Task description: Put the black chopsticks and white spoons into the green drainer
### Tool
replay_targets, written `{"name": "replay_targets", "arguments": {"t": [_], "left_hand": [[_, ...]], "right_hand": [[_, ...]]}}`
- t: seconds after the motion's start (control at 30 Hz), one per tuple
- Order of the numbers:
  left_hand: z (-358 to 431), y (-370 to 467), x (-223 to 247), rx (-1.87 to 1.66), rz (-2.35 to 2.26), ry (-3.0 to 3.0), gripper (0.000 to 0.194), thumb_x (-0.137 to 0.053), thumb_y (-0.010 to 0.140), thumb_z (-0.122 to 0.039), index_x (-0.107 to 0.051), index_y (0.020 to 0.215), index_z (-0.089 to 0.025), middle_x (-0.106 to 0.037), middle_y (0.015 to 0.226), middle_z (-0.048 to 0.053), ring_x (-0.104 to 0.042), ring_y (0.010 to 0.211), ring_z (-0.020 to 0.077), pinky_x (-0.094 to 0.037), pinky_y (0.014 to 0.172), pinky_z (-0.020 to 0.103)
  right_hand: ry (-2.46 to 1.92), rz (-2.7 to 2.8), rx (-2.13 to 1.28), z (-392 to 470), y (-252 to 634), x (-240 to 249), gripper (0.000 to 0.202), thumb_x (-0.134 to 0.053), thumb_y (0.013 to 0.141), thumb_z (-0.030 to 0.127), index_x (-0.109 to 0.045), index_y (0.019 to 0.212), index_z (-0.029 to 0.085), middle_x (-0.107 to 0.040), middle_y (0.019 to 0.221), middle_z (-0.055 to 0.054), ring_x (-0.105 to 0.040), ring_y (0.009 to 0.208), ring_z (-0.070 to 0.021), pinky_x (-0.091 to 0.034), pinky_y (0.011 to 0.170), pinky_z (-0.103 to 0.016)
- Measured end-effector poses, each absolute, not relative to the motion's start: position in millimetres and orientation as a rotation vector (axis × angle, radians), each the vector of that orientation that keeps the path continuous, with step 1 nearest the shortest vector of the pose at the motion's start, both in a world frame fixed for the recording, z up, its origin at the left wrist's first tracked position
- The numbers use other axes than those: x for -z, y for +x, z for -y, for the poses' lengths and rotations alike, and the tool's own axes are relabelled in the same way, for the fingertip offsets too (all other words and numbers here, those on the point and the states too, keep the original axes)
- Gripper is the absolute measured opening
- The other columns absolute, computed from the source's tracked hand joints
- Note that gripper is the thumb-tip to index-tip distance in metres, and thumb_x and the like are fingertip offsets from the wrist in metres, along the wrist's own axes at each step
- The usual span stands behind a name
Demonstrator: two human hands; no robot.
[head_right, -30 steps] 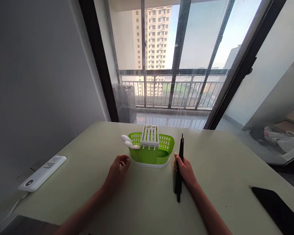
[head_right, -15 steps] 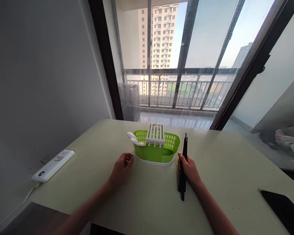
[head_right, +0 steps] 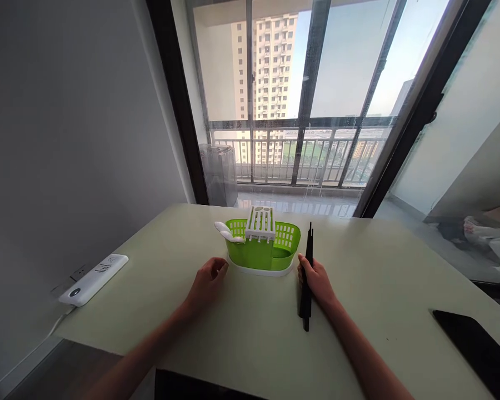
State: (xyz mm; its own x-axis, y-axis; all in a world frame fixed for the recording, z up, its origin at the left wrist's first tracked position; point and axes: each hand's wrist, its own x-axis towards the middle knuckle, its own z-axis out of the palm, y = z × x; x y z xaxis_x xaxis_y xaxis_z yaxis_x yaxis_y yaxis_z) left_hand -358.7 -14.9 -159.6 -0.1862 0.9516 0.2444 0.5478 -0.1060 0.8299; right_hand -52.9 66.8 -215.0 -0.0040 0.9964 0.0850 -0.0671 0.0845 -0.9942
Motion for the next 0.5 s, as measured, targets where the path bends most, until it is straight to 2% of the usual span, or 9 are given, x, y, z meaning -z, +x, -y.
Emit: {"name": "replay_targets", "arguments": {"t": [0.5], "left_hand": [[15.1, -363.6, 151.2, -1.151, -1.758, 1.595, 0.032, -0.055, 0.092, -0.049, -0.067, 0.093, -0.019, -0.071, 0.082, 0.002, -0.061, 0.072, 0.0180, -0.047, 0.066, 0.028]], "right_hand": [[-1.171, 1.313, -1.174, -63.1, -49.2, 213.9, 0.060, -0.062, 0.082, 0.077, -0.053, 0.061, 0.022, -0.052, 0.054, 0.001, -0.045, 0.049, -0.0135, -0.037, 0.047, -0.028]]}}
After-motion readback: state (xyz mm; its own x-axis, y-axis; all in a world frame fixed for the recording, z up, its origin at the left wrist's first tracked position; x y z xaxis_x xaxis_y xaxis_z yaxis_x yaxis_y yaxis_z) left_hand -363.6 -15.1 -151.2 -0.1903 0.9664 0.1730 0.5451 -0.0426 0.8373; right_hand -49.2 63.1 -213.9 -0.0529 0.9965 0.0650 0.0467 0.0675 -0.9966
